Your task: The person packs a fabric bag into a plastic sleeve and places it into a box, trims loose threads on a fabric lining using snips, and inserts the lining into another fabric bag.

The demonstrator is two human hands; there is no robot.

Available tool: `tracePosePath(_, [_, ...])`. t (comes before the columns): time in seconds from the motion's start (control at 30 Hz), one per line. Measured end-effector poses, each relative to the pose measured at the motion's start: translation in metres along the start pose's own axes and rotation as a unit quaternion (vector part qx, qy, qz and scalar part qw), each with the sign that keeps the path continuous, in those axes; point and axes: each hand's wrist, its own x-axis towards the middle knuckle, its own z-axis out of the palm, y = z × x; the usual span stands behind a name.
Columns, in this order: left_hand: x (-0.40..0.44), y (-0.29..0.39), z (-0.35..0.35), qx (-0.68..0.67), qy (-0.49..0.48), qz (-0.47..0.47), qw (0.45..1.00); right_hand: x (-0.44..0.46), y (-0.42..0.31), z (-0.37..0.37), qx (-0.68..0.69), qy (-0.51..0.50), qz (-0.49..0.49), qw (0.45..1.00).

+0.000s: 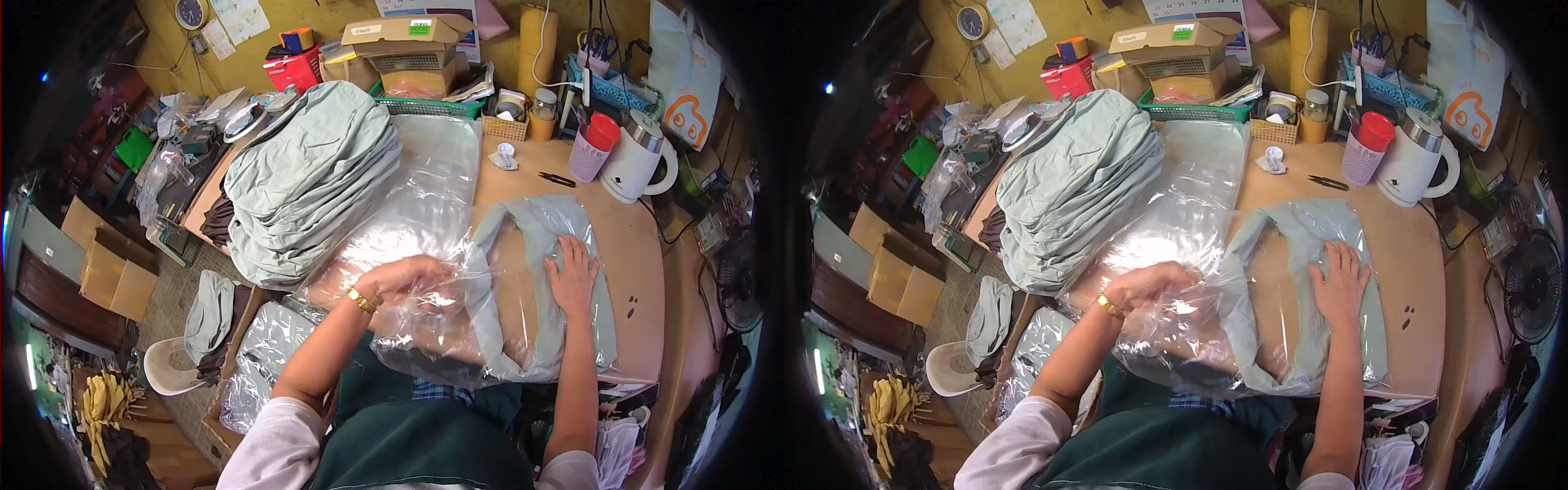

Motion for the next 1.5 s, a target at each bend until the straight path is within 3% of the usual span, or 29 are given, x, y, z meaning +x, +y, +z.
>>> tracePosePath(0.07, [0.003, -0.003, 0.006, -0.020, -0.041, -0.144, 0.989, 0.000, 0.001, 0.001, -0.001, 0.003, 0.000, 1.000])
tracePosePath(0.17, [-0.004, -0.011, 0.020, -0.137, -0.057, -0.216, 0.965, 0.000, 0.001, 0.001, 0.003, 0.004, 0.000, 1.000])
tracePosePath(0.23, [-0.006, -0.009, 0.017, -0.195, -0.109, -0.048, 0.974, 0.001, 0.002, 0.002, 0.009, 0.004, 0.000, 1.000])
tracePosePath(0.3, [-0.013, 0.002, -0.003, -0.160, -0.077, 0.085, 0.981, 0.002, 0.004, 0.005, 0.005, 0.009, 0.003, 1.000])
tracePosePath(0.33, [-0.016, 0.009, -0.003, -0.204, -0.083, 0.172, 0.960, 0.002, 0.004, 0.005, 0.006, 0.008, 0.005, 1.000])
tracePosePath(0.4, [-0.034, 0.015, -0.022, -0.119, 0.039, 0.289, 0.949, 0.002, 0.004, 0.003, -0.006, 0.015, -0.001, 1.000])
tracePosePath(0.43, [-0.043, 0.019, -0.025, -0.156, 0.148, 0.329, 0.919, 0.002, 0.006, 0.003, -0.008, 0.011, 0.002, 1.000])
tracePosePath(0.47, [-0.054, 0.021, -0.026, -0.179, 0.166, 0.380, 0.892, 0.004, 0.007, 0.004, -0.015, 0.014, 0.008, 1.000])
tracePosePath(0.5, [-0.065, 0.021, -0.048, -0.181, 0.114, 0.462, 0.861, 0.006, 0.008, 0.005, -0.021, 0.018, 0.015, 0.999])
tracePosePath(0.53, [-0.081, 0.029, -0.049, -0.178, 0.237, 0.504, 0.811, 0.007, 0.009, 0.005, -0.021, 0.016, 0.017, 1.000])
tracePosePath(0.6, [-0.121, 0.035, -0.057, -0.186, 0.355, 0.579, 0.710, 0.009, 0.010, 0.004, -0.032, 0.021, 0.033, 0.999])
tracePosePath(0.63, [-0.133, 0.029, -0.053, -0.137, 0.490, 0.545, 0.666, 0.009, 0.010, 0.005, -0.030, 0.021, 0.031, 0.999])
tracePosePath(0.7, [-0.145, 0.005, -0.039, 0.027, 0.398, 0.430, 0.810, 0.010, 0.010, 0.006, -0.030, 0.026, 0.046, 0.998])
tracePosePath(0.77, [-0.129, -0.013, 0.020, 0.155, 0.341, 0.250, 0.893, 0.012, 0.009, 0.008, -0.032, 0.027, 0.049, 0.998])
tracePosePath(0.83, [-0.090, -0.033, 0.056, 0.274, 0.326, 0.170, 0.889, 0.011, 0.012, 0.010, -0.036, 0.024, 0.050, 0.998])
tracePosePath(0.93, [-0.060, -0.060, 0.039, 0.343, 0.345, 0.171, 0.857, 0.012, 0.014, 0.013, -0.034, 0.025, 0.052, 0.998])
tracePosePath(0.97, [-0.058, -0.063, 0.041, 0.341, 0.344, 0.171, 0.858, 0.011, 0.013, 0.011, -0.035, 0.021, 0.052, 0.998])
tracePosePath(1.0, [-0.057, -0.060, 0.048, 0.083, 0.334, 0.195, 0.918, 0.011, 0.013, 0.009, -0.036, 0.019, 0.053, 0.998])
tracePosePath(1.03, [-0.056, -0.057, 0.052, -0.179, 0.301, 0.203, 0.914, 0.011, 0.013, 0.008, -0.037, 0.020, 0.057, 0.997])
tracePosePath(1.1, [-0.066, -0.056, 0.048, -0.269, 0.260, 0.191, 0.907, 0.011, 0.011, 0.006, -0.033, 0.018, 0.060, 0.997])
tracePosePath(1.17, [-0.073, -0.066, 0.043, -0.165, 0.287, 0.181, 0.926, 0.011, 0.013, 0.008, -0.033, 0.019, 0.059, 0.998])
tracePosePath(1.2, [-0.076, -0.077, 0.024, -0.138, 0.170, 0.181, 0.959, 0.011, 0.014, 0.009, -0.034, 0.019, 0.055, 0.998])
tracePosePath(1.23, [-0.081, -0.075, 0.022, -0.139, 0.168, 0.180, 0.959, 0.012, 0.014, 0.009, -0.036, 0.020, 0.057, 0.998])
tracePosePath(1.3, [-0.088, -0.067, 0.015, -0.130, 0.362, 0.262, 0.885, 0.014, 0.017, 0.010, -0.042, 0.012, 0.081, 0.996])
tracePosePath(1.33, [-0.106, -0.061, -0.007, 0.009, 0.389, 0.239, 0.890, 0.018, 0.024, 0.015, -0.046, 0.010, 0.086, 0.995])
tracePosePath(1.37, [-0.118, -0.057, -0.026, 0.147, 0.408, 0.214, 0.875, 0.027, 0.037, 0.022, 0.037, -0.036, 0.076, 0.996])
tracePosePath(1.4, [-0.117, -0.050, -0.013, 0.291, 0.499, 0.226, 0.784, 0.037, 0.049, 0.023, 0.121, -0.079, 0.066, 0.987])
tracePosePath(1.43, [-0.117, -0.034, 0.006, 0.426, 0.571, 0.232, 0.663, 0.045, 0.058, 0.013, 0.119, -0.074, 0.070, 0.988])
tracePosePath(1.5, [-0.114, -0.001, 0.037, 0.589, 0.568, 0.322, 0.477, 0.061, 0.070, -0.011, 0.323, -0.159, -0.052, 0.931])
